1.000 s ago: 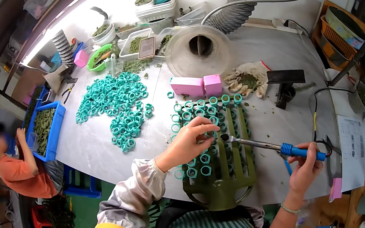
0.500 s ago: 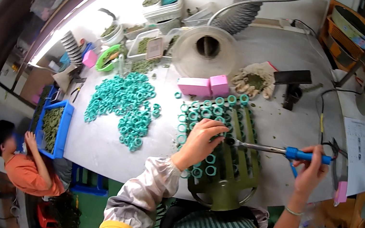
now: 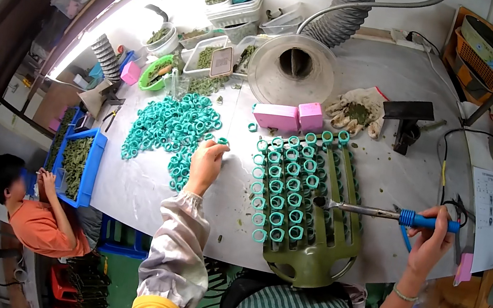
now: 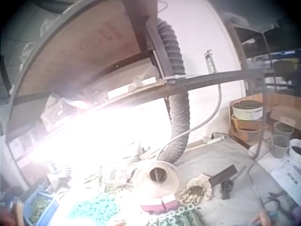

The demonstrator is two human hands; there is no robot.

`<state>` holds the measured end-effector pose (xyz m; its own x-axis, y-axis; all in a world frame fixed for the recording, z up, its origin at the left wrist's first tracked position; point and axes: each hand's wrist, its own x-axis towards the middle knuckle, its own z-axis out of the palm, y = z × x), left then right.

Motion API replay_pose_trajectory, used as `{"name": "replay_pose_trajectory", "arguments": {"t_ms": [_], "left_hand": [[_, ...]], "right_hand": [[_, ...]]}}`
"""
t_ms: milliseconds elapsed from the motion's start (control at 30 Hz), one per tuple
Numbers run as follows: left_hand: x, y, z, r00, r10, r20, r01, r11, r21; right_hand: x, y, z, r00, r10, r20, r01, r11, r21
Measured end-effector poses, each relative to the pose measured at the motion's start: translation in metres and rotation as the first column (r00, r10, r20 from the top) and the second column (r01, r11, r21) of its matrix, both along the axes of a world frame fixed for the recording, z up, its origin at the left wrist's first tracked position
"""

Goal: The person picks up small green plastic rings from a pile and places them into the cylindrical slots of a green assembly jig, then uses a heated tool to fuse or process them.

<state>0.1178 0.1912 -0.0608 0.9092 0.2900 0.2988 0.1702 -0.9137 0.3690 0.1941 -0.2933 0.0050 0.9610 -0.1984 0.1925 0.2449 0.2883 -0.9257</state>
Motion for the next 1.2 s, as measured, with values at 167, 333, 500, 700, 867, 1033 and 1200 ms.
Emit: {"name": "replay_pose_trajectory", "arguments": {"t_ms": [167,333,500,700,867,1033,1200], "left_hand": [[-0.007,-0.002,-0.001,0.996,0.030,0.083,-0.019,0.992,-0.129],[0.011,0.010,-0.002,0.979,0.100,0.179,-0.115,0.990,0.076],[0.023,0.014,-0.014,0.997,0.039,0.061,-0.051,0.973,0.224],[0.001,-0.025,0.015,0.987,0.161,0.008,-0.136,0.859,-0.494],[-0.026,-0.061,0.051,1.000,0.011,-0.027,-0.029,0.453,-0.891],[-0.032,-0.111,0.061,0.979,-0.177,0.103,0.191,0.606,-0.772],[-0.020,-0.179,0.074,0.923,-0.367,0.116,0.351,0.682,-0.641]], "right_hand": [[0.000,-0.002,0.001,1.000,-0.015,0.001,0.016,0.999,-0.029],[-0.005,-0.002,0.007,1.000,-0.024,0.001,0.024,1.000,-0.015],[-0.008,-0.001,0.011,0.999,-0.037,-0.014,0.037,0.999,-0.025],[-0.009,-0.005,0.014,0.999,-0.044,-0.011,0.044,0.999,-0.024],[-0.008,-0.007,0.014,0.999,-0.037,0.003,0.037,0.998,-0.051],[-0.009,-0.006,0.012,1.000,-0.023,-0.016,0.022,0.998,-0.051],[-0.009,-0.013,0.003,1.000,-0.017,-0.017,0.016,0.999,-0.042]]}}
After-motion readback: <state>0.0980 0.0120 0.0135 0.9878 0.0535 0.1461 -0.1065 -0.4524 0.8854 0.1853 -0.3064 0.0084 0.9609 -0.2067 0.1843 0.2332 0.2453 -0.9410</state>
